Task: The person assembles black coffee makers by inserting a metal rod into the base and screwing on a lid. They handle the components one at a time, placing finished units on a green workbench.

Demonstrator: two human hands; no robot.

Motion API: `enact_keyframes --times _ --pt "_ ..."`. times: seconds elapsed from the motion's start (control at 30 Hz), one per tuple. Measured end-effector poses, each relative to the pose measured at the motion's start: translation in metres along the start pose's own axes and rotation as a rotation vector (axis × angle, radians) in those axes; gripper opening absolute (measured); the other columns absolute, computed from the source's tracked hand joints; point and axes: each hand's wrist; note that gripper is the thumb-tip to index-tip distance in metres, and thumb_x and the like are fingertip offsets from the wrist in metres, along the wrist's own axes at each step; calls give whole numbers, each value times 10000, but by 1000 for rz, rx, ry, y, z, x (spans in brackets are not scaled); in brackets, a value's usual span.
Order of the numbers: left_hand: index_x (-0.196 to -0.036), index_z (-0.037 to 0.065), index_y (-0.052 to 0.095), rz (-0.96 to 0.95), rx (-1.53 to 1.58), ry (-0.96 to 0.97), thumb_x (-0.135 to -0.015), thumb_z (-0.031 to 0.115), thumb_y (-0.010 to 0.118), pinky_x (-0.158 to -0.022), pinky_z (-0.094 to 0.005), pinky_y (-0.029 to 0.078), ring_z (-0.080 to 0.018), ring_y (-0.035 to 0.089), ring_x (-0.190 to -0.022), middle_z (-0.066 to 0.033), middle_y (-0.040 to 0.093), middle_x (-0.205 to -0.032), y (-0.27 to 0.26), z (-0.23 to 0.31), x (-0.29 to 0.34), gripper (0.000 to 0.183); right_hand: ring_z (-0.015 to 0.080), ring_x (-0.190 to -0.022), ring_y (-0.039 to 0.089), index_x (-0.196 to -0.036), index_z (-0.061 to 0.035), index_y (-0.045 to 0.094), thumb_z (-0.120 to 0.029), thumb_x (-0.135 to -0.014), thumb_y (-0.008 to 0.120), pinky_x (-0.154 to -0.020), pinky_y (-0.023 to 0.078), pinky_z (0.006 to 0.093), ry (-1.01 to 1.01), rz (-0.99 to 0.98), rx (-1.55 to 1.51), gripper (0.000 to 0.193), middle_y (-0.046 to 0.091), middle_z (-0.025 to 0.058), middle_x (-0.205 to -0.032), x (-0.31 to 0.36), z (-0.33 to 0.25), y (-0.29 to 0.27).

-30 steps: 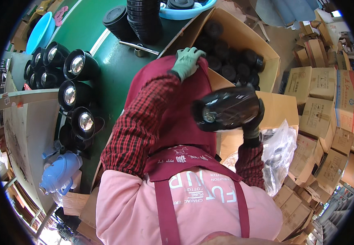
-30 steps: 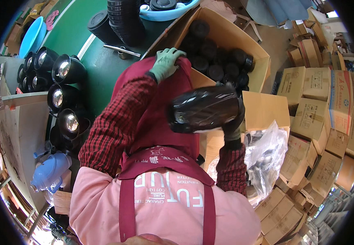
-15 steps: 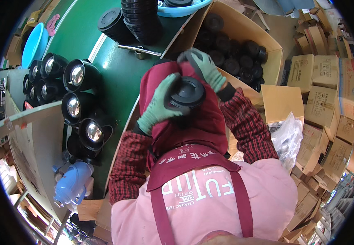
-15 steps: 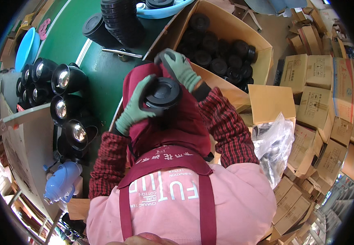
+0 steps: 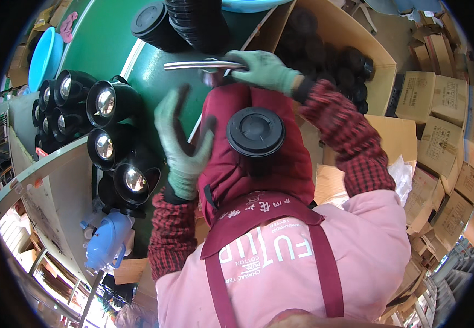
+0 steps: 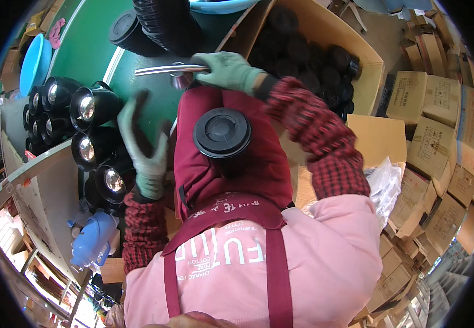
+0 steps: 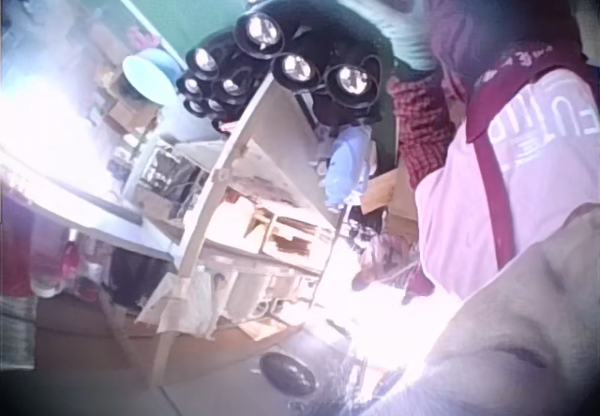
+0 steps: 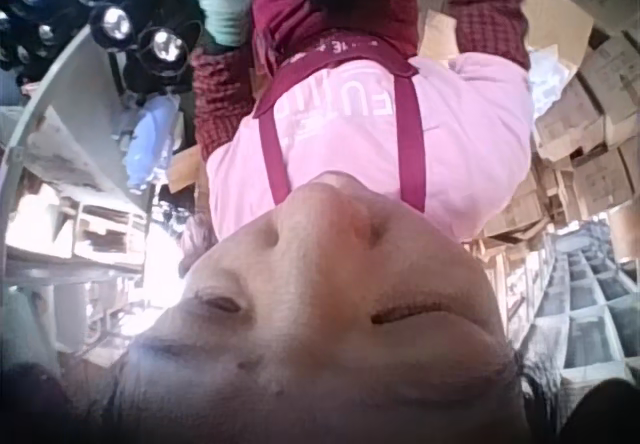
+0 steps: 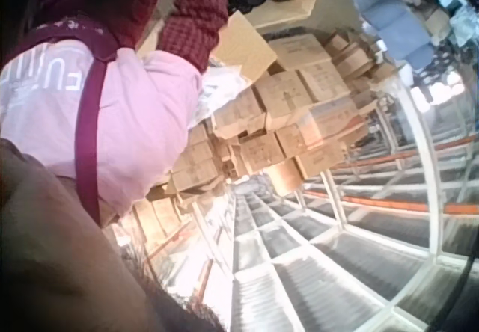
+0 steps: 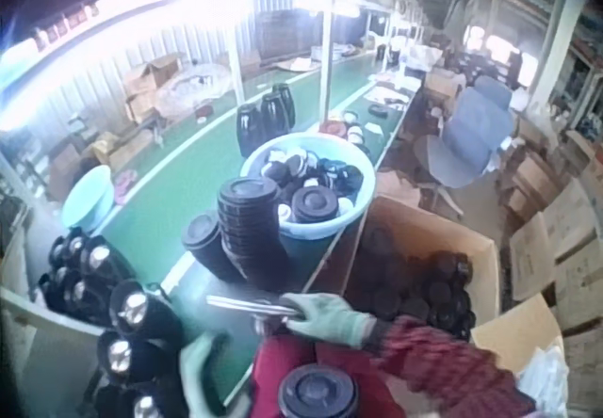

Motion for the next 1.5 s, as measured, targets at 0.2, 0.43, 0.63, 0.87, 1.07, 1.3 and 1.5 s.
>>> enact_keyframes --times 0.2,0.43,0.63,0.87,1.07,1.3,1.5 --pt "-1340 120 614 -694 -438 -19 -882 189 707 -1023 -454 465 -373 598 -1184 -169 632 -1276 43 36 -64 473 360 -932 688 -1160 -96 666 -328 -840 671 -823 537 428 103 -304 -131 395 713 161 -973 105 -31 -60" --pt "-1071 114 703 -736 -425 6 -878 213 715 -769 -404 522 -310 660 -873 -101 639 -914 52 20 -50 217 323 -861 687 -1154 -166 663 -310 -828 656 -741 531 446 -28 -31 108 356 695 112 -927 120 -34 -30" --pt "-1033 69 714 -727 -122 152 -865 267 665 -745 -437 515 -383 644 -843 -140 651 -933 39 -21 -55 264 278 -790 624 -1245 -60 608 -338 -832 673 -718 485 414 -84 101 290 503 591 111 -931 137 -75 -15" --pt "-1063 79 687 -701 -455 303 -908 208 635 -859 -437 461 -322 594 -998 -96 615 -1028 63 -5 -44 209 285 -991 585 -1193 -80 598 -227 -875 648 -875 447 388 -206 302 -26 354 613 104 -1086 148 -45 -29" --pt "-1078 53 710 -727 -232 313 -914 219 607 -913 -450 482 -356 619 -1057 -141 658 -1140 57 -54 -48 255 266 -925 666 -1054 -95 730 -162 -907 711 -899 490 398 -377 250 -534 162 716 62 -1015 122 -64 -1" --pt "-1363 1 576 -744 352 158 -1037 215 474 -1155 -398 357 -324 513 -1328 -163 588 -1340 154 -47 -69 403 262 -845 653 -1030 -158 711 -318 -901 705 -766 485 410 -557 167 -416 205 699 43 -899 105 -154 43" --pt "-1363 32 526 -423 -173 -91 -950 259 626 -1008 -462 468 -365 554 -1208 -195 562 -1303 130 -145 -15 482 346 -1022 633 -1256 -98 670 -217 -854 698 -945 482 451 -48 883 6 421 656 151 -1088 60 -51 24"
Point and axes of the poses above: each hand's wrist, its own x-axis away from the middle knuckle, its own y-axis out of the palm, z = x × y
